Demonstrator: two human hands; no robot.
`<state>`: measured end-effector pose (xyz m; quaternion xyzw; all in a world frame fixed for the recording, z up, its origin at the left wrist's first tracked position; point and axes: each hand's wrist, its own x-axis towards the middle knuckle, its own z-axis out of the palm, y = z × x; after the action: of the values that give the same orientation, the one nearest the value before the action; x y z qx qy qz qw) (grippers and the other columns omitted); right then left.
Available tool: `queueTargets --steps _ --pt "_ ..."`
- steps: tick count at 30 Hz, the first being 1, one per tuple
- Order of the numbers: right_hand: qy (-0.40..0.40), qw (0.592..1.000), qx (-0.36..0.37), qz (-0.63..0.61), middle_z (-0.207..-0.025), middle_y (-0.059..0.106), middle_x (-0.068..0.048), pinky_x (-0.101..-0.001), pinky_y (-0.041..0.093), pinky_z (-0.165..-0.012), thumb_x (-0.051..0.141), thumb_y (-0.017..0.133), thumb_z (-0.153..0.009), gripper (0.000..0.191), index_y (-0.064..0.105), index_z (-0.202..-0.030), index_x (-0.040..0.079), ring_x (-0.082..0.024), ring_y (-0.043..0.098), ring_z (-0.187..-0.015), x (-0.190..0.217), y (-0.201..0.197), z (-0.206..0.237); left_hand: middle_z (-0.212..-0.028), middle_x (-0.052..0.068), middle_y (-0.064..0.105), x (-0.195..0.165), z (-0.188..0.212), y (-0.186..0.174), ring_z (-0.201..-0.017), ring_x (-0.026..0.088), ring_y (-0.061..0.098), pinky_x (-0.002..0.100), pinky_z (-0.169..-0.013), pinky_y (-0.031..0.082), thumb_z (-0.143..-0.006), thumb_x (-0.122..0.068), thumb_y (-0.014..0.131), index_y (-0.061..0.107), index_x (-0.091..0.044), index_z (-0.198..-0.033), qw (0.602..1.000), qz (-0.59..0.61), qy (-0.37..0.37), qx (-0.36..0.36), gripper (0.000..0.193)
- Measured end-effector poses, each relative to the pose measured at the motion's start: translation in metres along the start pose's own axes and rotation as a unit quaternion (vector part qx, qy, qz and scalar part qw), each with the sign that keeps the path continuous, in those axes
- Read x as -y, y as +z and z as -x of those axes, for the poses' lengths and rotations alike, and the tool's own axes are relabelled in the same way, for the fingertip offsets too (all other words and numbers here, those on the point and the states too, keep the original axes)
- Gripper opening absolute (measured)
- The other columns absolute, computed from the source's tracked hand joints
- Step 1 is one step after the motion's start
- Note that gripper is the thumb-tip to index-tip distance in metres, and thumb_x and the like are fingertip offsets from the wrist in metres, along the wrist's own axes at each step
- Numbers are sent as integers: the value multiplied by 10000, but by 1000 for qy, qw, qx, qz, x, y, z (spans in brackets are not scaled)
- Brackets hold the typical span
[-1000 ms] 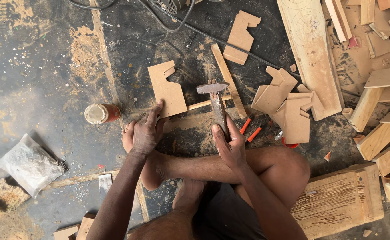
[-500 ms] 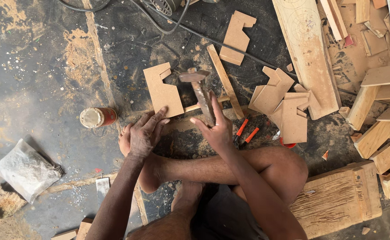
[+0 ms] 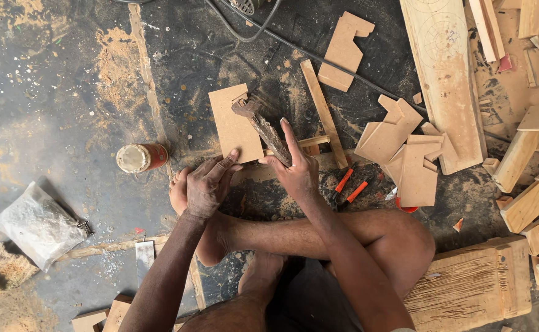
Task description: The person sits on the floor and assembles small wooden pieces by applying glue and hammering nails. They repeatedly pick up pieces, apply glue, align them, and use a hammer to drive nails, then place the assembled units aside.
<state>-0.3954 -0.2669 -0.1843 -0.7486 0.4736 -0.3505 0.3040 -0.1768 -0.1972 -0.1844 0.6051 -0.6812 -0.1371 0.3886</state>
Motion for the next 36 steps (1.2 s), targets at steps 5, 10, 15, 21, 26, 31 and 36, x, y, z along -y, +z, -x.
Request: queueTargets --steps 5,10,15,21,26,31,36 --pt "11 1000 16 15 -1059 782 -172 -331 690 -739 209 823 -921 855 328 -1602 64 -227 792 -982 -5 1 0 -1017 84 771 4 1 3 -903 209 761 328 -756 607 -903 -182 824 688 -176 -1360 1000 -10 -10 11 477" --pt "2 1000 6 27 -1060 774 -182 -333 686 -710 214 822 -913 862 317 -1593 52 -238 788 -961 -6 0 2 -1037 81 773 -2 2 0 -922 207 763 327 -767 610 -913 -199 813 679 -190 -1371 1000 -11 -7 11 477" --pt "15 1000 -19 -5 -1200 737 -231 -332 679 -718 181 860 -857 886 351 -1568 35 -247 787 -949 8 1 4 -1051 87 757 -17 -3 -21 -914 225 750 353 -756 598 -913 -178 804 683 -193 -1388 998 -16 -43 44 490" --pt "60 998 -2 -31 -1093 790 -153 -311 648 -710 130 853 -884 853 378 -1586 37 -187 790 -918 33 6 11 -931 91 716 -23 28 -69 -828 285 707 418 -722 553 -917 -226 804 628 -90 -1393 991 -110 -73 -21 525" --pt "82 997 1 5 -949 772 -168 -300 585 -609 122 863 -886 851 394 -1587 5 -189 743 -776 54 11 18 -1114 149 705 23 100 -136 -918 219 726 342 -745 601 -1022 -188 667 646 -69 -1289 950 -129 -241 -151 293" --pt "-8 999 -43 -11 -1144 780 -188 -234 590 -572 67 817 -936 802 368 -1584 -81 -141 752 -795 83 2 29 -1073 153 703 81 168 -224 -960 295 660 420 -816 551 -1034 -246 649 707 -78 -1223 826 -297 -467 -108 260" --pt "4 998 -59 -37 -1161 764 -208 -237 610 -599 34 791 -948 796 355 -1604 -83 -159 750 -802 115 -25 51 -1108 152 692 91 195 -262 -991 283 636 419 -807 536 -1009 -229 666 760 -185 -1219 808 -325 -480 -105 234"
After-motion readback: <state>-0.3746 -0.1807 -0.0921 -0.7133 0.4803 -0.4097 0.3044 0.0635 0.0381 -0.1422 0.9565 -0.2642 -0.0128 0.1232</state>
